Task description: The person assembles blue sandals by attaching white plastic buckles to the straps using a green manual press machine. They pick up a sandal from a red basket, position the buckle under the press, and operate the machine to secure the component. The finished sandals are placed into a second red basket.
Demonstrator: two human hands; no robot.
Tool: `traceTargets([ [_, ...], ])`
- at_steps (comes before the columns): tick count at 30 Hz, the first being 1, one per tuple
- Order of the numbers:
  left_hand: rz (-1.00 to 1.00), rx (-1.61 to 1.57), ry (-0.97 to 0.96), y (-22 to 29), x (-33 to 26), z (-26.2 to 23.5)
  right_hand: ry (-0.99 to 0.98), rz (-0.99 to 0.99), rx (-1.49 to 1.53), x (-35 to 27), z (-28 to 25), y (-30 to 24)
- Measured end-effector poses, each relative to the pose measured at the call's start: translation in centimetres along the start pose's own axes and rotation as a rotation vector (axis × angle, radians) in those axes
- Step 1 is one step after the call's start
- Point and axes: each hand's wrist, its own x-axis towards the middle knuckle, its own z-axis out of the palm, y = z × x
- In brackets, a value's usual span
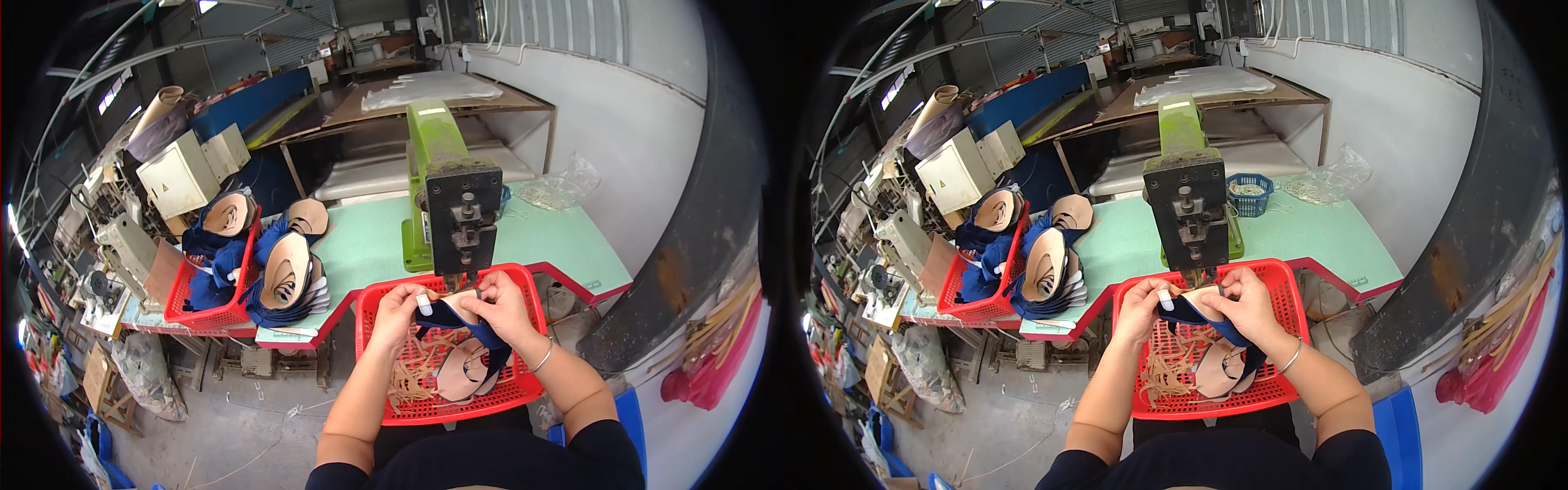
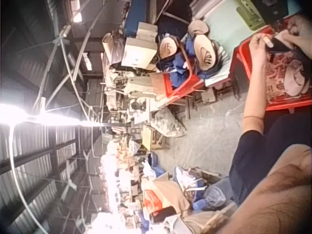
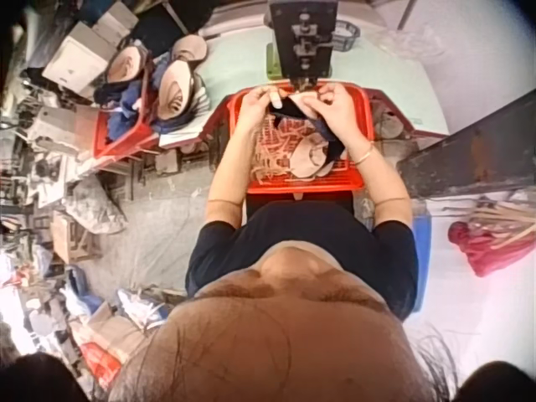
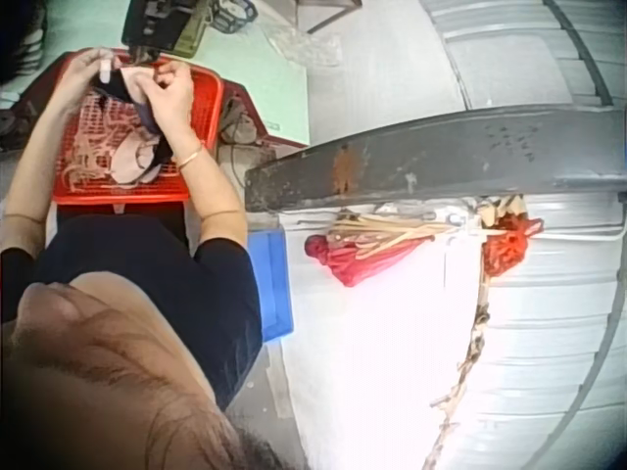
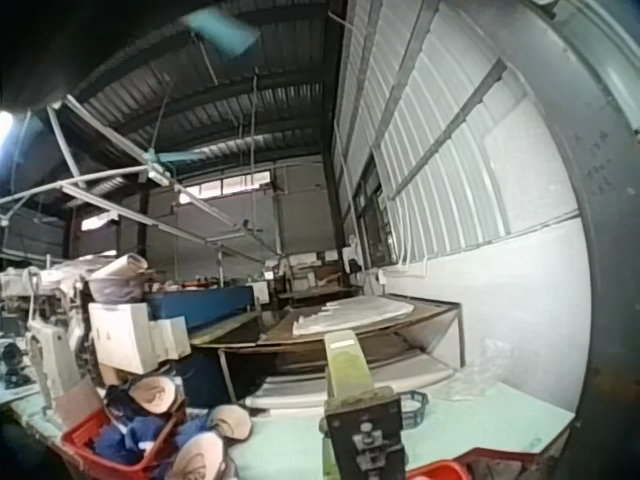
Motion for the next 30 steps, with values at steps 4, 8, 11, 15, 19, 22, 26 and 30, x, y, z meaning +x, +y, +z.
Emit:
traceTargets([
  [4, 0.091, -0.033, 0.035, -1.0, -0.7, -1.7, -0.016, -0.001, -0.034, 0.3, 1.2, 0.1],
  [8, 0.108, -0.170, 0.140, -2.1, -2.1, -2.8, 0.006, -0.064, -0.286, 0.1, 2.7, -0.9],
  [11, 0.121, -0.136, 0.246, -4.1, -3.6, -4.7, 0.029, -0.229, -0.446, -1.4, 3.3, -1.3],
  [15, -0.205, -0.327, 0.208, -5.6, -7.1, -4.6, -0.191, -0.945, -0.736, -4.3, 2.4, 2.9],
  [19, -0.161, -0.589, 0.051, -5.4, -9.1, -3.8, -0.292, -1.216, -0.830, -6.6, 2.4, 4.6],
  [22, -0.070, -0.569, 0.092, -5.3, -9.5, -3.7, -0.262, -1.244, -0.860, -7.1, 2.8, 5.3],
  [26, -0.073, -0.553, 0.066, -5.9, -9.7, -4.6, -0.236, -1.212, -0.845, -7.2, 3.2, 5.5],
  [30, -0.015, -0.662, 0.066, -4.7, -9.9, -3.7, -0.211, -0.786, -0.624, -7.4, 4.3, 5.9],
])
